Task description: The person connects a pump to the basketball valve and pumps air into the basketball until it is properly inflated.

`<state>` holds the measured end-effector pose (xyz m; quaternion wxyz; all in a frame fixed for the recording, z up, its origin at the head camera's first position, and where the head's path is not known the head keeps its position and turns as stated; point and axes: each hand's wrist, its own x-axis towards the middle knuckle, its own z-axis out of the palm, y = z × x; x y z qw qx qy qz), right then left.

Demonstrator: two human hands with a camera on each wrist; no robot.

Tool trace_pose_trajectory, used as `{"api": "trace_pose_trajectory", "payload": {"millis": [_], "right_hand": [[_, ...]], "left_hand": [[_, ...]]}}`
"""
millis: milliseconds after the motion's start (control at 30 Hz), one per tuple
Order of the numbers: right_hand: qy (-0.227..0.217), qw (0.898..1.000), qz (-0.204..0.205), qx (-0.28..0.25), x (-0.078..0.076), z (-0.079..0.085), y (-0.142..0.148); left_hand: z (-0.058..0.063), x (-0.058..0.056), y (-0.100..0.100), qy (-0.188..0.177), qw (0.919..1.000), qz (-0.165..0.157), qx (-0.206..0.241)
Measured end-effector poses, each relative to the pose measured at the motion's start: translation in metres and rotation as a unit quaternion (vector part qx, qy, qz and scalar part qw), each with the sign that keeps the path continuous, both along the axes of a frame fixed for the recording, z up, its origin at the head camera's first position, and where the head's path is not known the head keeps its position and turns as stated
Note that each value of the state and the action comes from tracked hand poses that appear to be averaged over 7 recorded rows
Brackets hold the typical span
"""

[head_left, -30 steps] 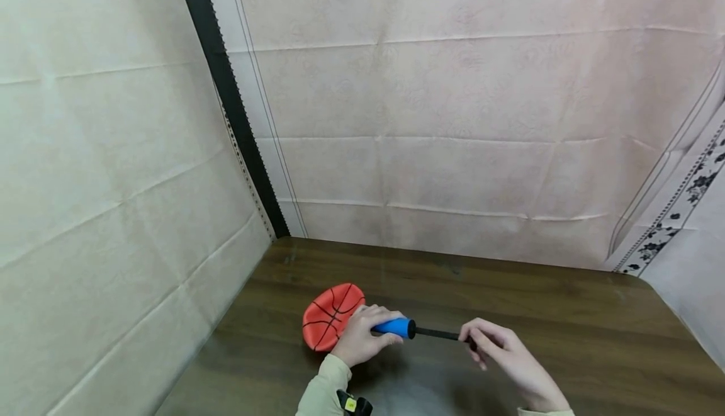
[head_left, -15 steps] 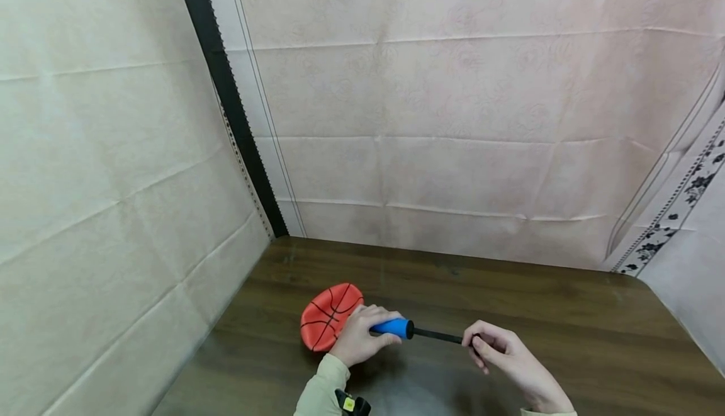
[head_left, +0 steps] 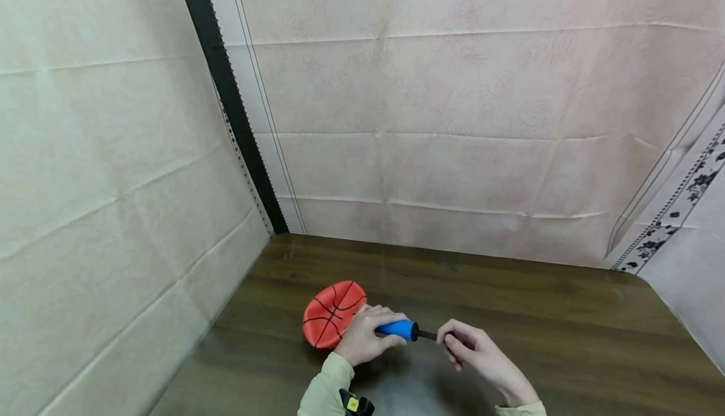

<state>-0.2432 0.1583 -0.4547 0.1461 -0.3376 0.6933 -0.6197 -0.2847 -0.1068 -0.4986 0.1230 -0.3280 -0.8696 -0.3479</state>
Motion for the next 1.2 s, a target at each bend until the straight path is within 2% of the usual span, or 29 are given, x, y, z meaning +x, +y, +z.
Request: {"api": "trace_pose_trajectory", "payload": {"millis": [233, 367, 767, 967, 1200], "right_hand": [[0.028, 0.999, 0.008, 0.033, -0.006, -0.013, -0.022], [0.022, 0.998, 0.003, 0.053, -0.007, -0.017, -0.024], [0.017, 0.996, -0.042, 0.077, -0.004, -0.014, -0.03], [-0.004, 0.996, -0.028, 0.082, -0.004, -0.016, -0.026], [0.004, 0.997, -0.013, 0.078, -0.006, -0.017, -0.023]], "left_hand": [[-0.005, -0.001, 0.002, -0.004, 0.9996, -0.018, -0.023], [-0.006, -0.001, 0.003, -0.004, 0.9992, -0.028, -0.028], [-0.005, -0.002, 0.002, -0.005, 0.9994, -0.014, -0.032], [-0.008, -0.001, 0.001, -0.022, 0.9988, -0.026, -0.037], [-0.007, -0.001, 0.002, -0.013, 0.9988, -0.033, -0.035]]}}
